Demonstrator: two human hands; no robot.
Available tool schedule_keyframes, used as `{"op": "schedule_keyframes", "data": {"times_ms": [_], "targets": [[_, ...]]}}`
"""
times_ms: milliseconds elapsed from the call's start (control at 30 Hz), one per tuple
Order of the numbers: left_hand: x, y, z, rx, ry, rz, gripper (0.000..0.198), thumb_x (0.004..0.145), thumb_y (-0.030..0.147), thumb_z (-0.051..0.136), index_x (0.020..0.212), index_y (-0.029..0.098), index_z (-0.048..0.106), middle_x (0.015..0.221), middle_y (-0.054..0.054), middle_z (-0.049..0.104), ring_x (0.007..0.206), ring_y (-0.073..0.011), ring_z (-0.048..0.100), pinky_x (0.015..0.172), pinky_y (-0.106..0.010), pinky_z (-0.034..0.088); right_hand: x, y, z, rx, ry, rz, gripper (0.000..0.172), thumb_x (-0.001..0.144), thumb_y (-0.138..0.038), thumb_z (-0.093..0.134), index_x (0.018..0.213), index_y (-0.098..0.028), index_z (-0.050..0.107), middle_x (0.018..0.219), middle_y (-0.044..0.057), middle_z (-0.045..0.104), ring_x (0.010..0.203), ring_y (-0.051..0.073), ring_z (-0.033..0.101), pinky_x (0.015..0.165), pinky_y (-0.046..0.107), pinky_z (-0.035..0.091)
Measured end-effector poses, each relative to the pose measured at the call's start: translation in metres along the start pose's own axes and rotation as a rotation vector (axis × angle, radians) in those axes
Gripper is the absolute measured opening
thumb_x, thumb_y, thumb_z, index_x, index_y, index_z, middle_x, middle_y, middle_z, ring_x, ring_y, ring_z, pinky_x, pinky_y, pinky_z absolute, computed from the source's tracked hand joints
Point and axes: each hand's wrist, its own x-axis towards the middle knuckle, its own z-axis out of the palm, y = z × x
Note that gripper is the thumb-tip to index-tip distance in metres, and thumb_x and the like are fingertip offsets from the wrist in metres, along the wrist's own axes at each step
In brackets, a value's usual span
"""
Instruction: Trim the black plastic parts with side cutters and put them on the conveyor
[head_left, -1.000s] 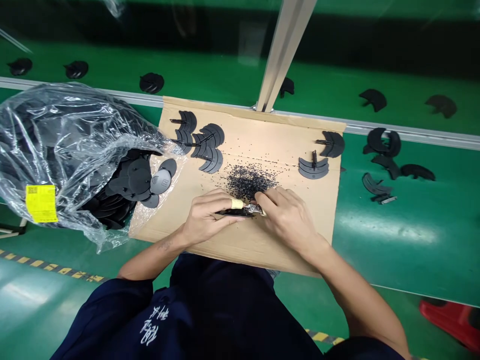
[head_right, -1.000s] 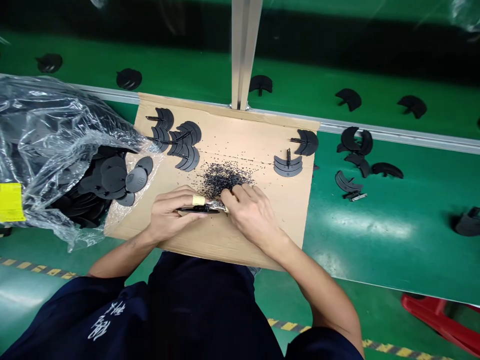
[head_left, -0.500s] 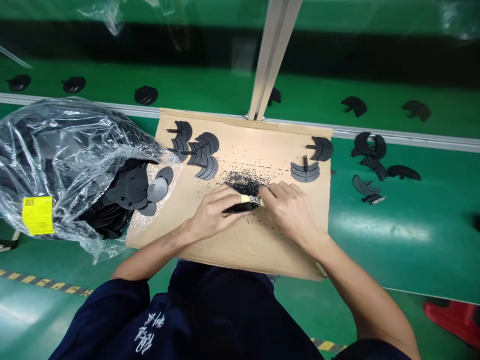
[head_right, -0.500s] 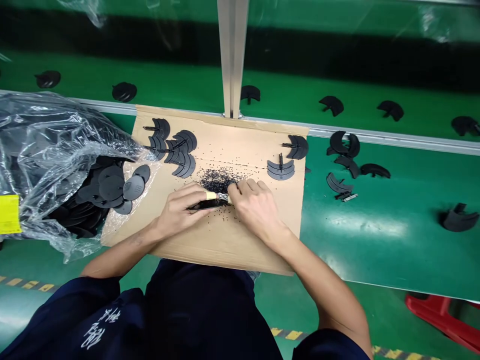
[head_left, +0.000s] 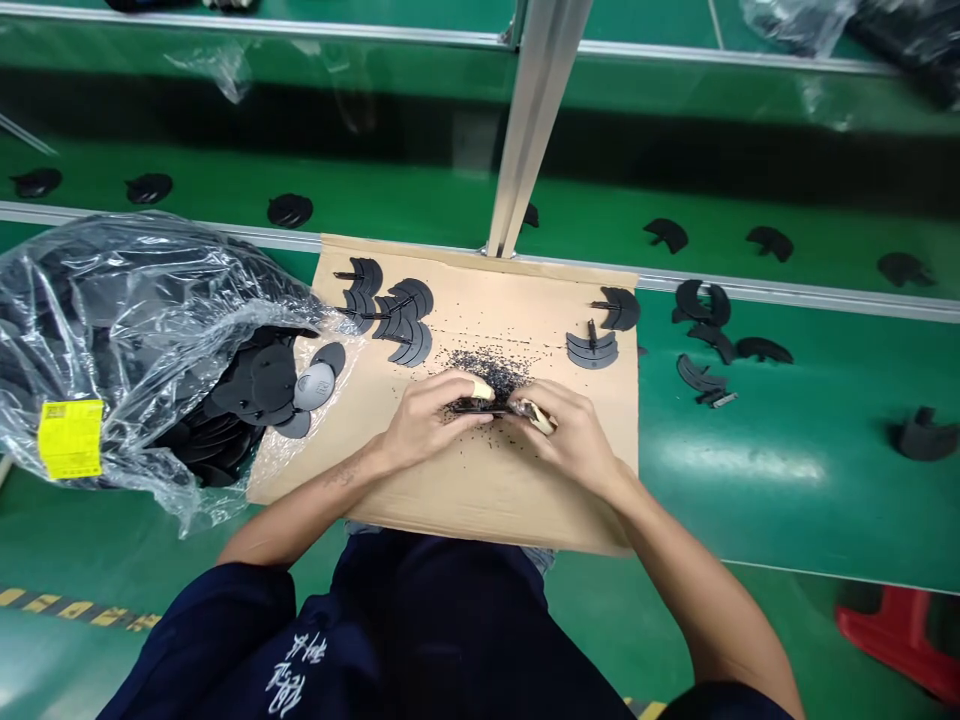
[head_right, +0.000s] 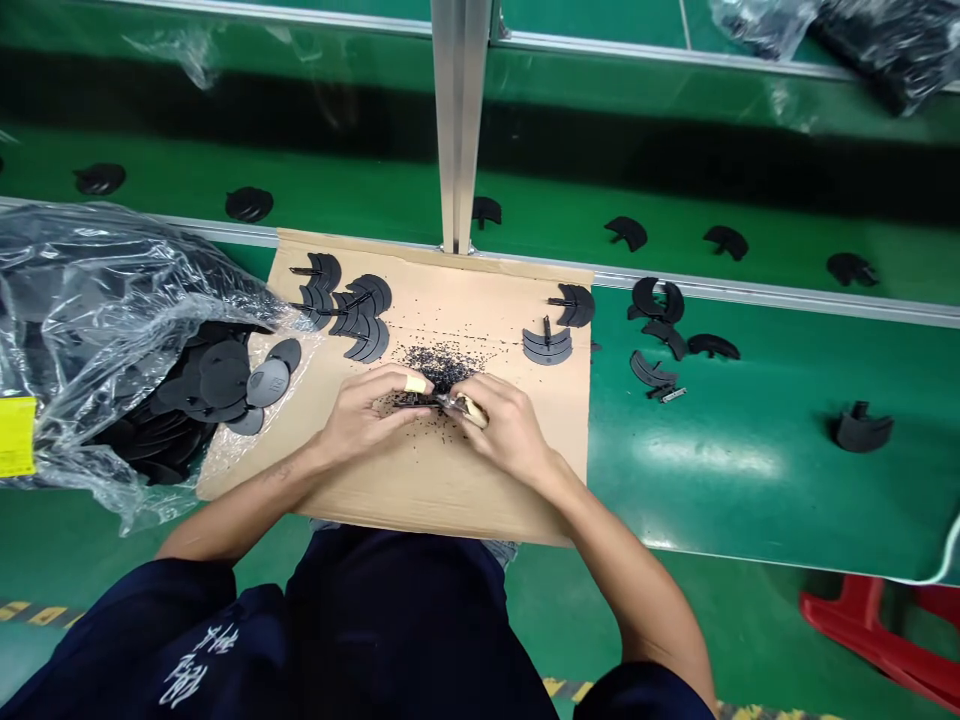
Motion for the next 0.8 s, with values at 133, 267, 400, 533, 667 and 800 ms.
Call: {"op": "schedule_keyframes", "data": {"times_ms": [133,267,400,533,667,800], "targets": [[-0.003,0.004,-0.005,0.278,-0.096,0.079,0.016,0.094,0.01,0.062,0.108,0.016,0.07,0.1,-0.009,0.074,0.092,-0.0188,0.069,0.083,-0.033,0.058,0.0,-0.019,0.001,-0.448,0.006,-0.185,0.026,0.098,-0.006,0.044,0.09,-0.018,0.066,0.075,0.005,0.066,0.069,0.018,0.05,0.064,0.033,0.035],[-0.009,0.006,-0.009,0.436,-0.175,0.112,0.036,0.089,-0.002,0.051,0.115,0.017,0.069,0.103,-0.009,0.074,0.091,-0.0187,0.068,0.082,-0.033,0.058,-0.002,-0.031,-0.005,-0.399,-0.034,-0.255,0.025,0.098,-0.006,0.044,0.095,-0.017,0.067,0.078,0.006,0.066,0.071,0.019,0.05,0.065,0.034,0.035],[-0.017,0.004,-0.012,0.183,-0.11,0.034,0.036,0.09,0.002,0.054,0.119,0.018,0.07,0.108,-0.009,0.076,0.098,-0.0176,0.072,0.086,-0.031,0.061,-0.003,-0.019,-0.018,-0.024,-0.01,-0.155,0.016,0.097,-0.017,0.052,0.107,-0.019,0.065,0.086,0.005,0.068,0.076,0.019,0.056,0.068,0.033,0.041],[-0.02,0.007,-0.012,-0.026,-0.022,-0.042,0.028,0.092,0.007,0.06,0.113,0.018,0.075,0.101,-0.008,0.08,0.092,-0.0159,0.076,0.083,-0.027,0.063,-0.002,-0.002,-0.017,-0.173,-0.019,-0.044,0.022,0.091,-0.013,0.052,0.105,-0.019,0.067,0.086,0.007,0.067,0.077,0.022,0.053,0.069,0.035,0.039],[-0.017,0.013,-0.01,-0.087,0.015,-0.098,0.019,0.092,0.013,0.069,0.109,0.018,0.077,0.096,-0.008,0.081,0.087,-0.0154,0.077,0.079,-0.025,0.063,0.002,-0.001,-0.004,-0.294,-0.118,-0.09,0.026,0.088,-0.01,0.048,0.103,-0.017,0.068,0.088,0.009,0.066,0.079,0.023,0.048,0.07,0.036,0.036],[-0.017,0.014,-0.009,-0.111,0.025,-0.127,0.017,0.092,0.016,0.071,0.106,0.018,0.079,0.098,-0.009,0.082,0.085,-0.0159,0.078,0.076,-0.024,0.064,0.005,-0.007,0.002,-0.357,-0.133,-0.099,0.027,0.083,-0.005,0.048,0.1,-0.017,0.066,0.088,0.009,0.064,0.079,0.024,0.045,0.068,0.036,0.032]]}}
